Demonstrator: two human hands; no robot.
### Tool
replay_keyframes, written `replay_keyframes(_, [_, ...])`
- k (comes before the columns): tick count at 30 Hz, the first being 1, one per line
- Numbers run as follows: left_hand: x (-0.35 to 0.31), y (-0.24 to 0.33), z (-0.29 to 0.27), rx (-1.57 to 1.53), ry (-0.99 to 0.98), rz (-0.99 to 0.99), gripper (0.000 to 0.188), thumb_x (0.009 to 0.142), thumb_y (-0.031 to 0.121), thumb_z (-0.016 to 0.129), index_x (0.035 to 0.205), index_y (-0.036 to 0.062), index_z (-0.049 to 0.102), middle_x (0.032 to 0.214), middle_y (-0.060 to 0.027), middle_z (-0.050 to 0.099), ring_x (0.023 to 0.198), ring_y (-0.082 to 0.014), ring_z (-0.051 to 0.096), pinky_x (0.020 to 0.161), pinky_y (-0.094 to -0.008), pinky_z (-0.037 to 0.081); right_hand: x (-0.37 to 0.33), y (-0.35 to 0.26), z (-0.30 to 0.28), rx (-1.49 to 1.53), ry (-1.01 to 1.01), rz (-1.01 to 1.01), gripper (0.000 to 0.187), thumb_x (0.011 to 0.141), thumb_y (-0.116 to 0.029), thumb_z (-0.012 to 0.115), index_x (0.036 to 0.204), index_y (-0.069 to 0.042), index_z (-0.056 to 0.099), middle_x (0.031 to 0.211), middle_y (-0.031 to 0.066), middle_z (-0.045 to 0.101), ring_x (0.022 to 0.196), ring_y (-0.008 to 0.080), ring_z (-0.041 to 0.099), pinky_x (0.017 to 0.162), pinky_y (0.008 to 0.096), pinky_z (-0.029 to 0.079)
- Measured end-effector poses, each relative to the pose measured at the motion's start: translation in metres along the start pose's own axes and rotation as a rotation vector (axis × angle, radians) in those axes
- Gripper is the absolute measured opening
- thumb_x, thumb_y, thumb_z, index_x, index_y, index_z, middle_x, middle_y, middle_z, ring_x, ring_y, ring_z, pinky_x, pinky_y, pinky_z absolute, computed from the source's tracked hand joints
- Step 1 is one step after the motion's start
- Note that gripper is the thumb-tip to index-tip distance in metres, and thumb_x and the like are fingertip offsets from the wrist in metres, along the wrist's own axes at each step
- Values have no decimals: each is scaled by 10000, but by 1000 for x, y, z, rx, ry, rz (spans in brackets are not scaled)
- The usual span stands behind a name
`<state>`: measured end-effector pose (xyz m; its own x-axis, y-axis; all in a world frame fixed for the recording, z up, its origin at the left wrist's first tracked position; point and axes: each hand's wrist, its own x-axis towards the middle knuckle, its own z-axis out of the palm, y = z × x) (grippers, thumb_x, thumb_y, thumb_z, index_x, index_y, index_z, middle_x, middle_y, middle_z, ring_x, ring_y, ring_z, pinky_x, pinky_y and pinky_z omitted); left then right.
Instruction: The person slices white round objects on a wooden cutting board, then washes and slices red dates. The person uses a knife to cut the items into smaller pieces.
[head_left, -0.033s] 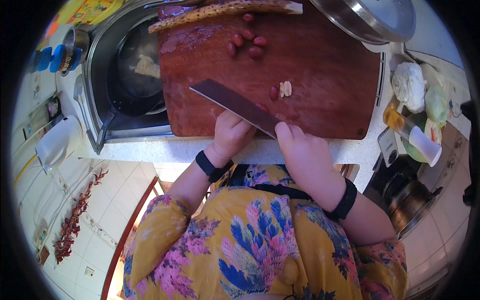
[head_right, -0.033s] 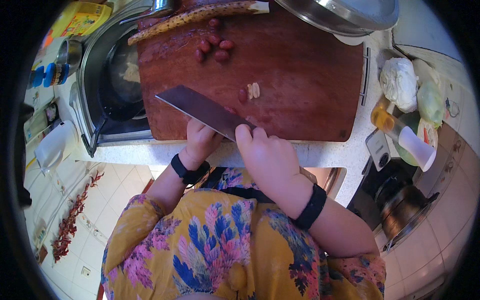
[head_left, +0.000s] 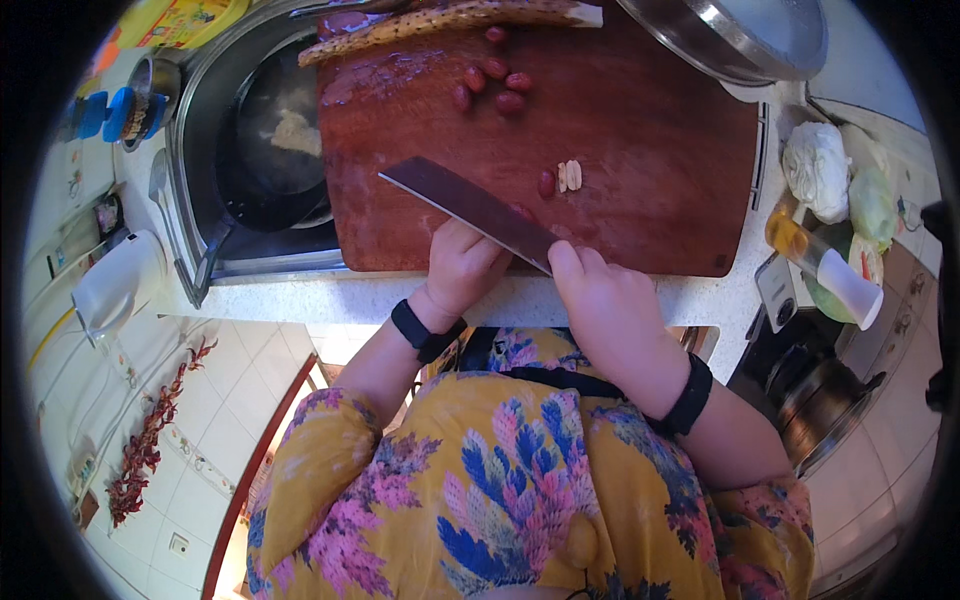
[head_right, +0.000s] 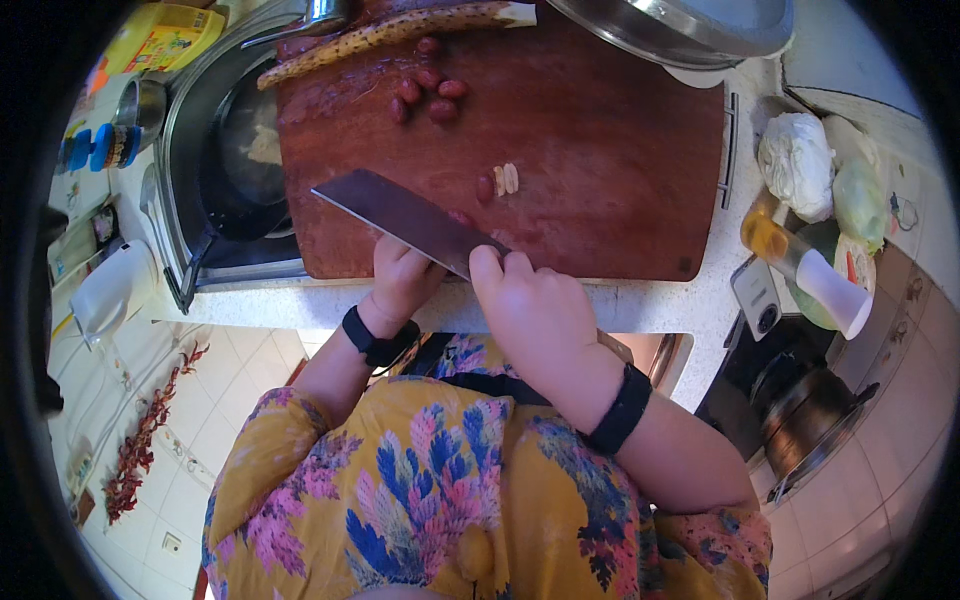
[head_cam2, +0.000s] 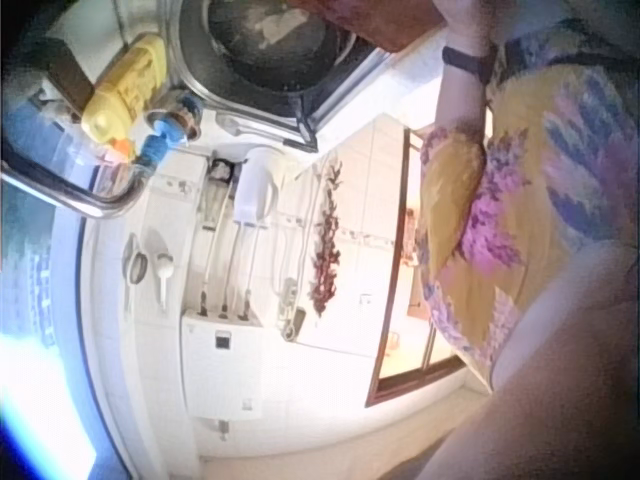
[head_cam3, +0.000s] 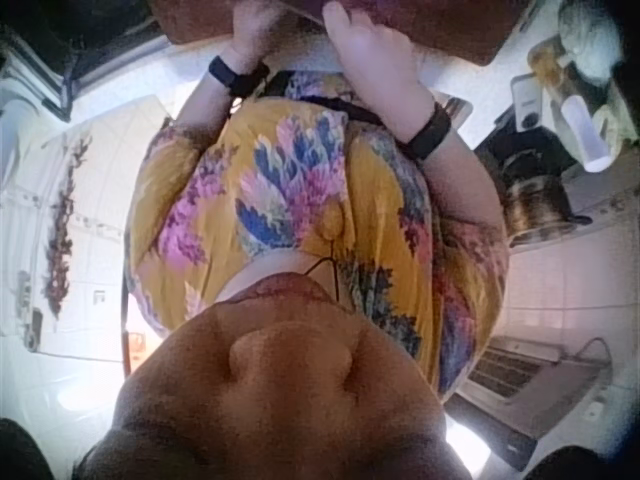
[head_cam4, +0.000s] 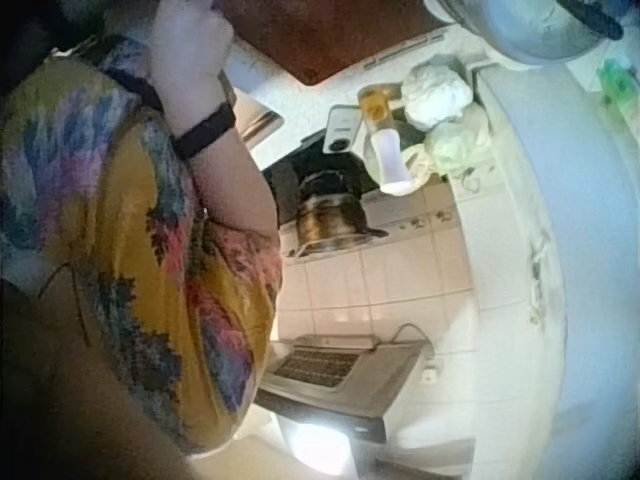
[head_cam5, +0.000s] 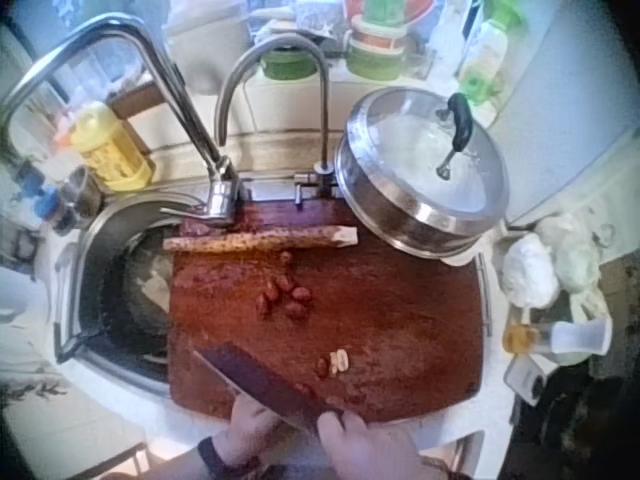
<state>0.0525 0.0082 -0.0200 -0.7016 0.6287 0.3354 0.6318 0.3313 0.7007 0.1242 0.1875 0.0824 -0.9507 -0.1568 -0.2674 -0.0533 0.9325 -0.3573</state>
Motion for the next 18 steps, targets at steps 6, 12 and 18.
replay_keyframes(6, [3, 4, 0, 85, 12, 22, 262, 705, 29, 708, 965, 51, 678, 942, -97, 662, 834, -287, 644, 694, -372, 535, 1, 10, 6, 97, 17, 93, 144, 861, -111, 569, 985, -95, 499, 748, 145, 642, 656, 313, 681, 552, 417, 546])
replay_keyframes(12, [3, 5, 1, 82, 29, 22, 189, 766, 16, 687, 951, 52, 669, 933, -79, 653, 834, -261, 637, 686, -351, 534, 9, 47, 7, 520, -59, 224, 231, 898, -187, 604, 1081, -57, 549, 836, 241, 659, 813, 433, 642, 714, 507, 515])
replay_keyframes(18, [0, 4, -2, 85, 24, 36, 180, 775, 14, 683, 949, 56, 663, 935, -75, 654, 831, -257, 637, 680, -350, 537, 21, 57, -2, 620, -54, 219, 273, 883, -163, 619, 1112, -23, 566, 886, 255, 659, 879, 433, 636, 749, 477, 513])
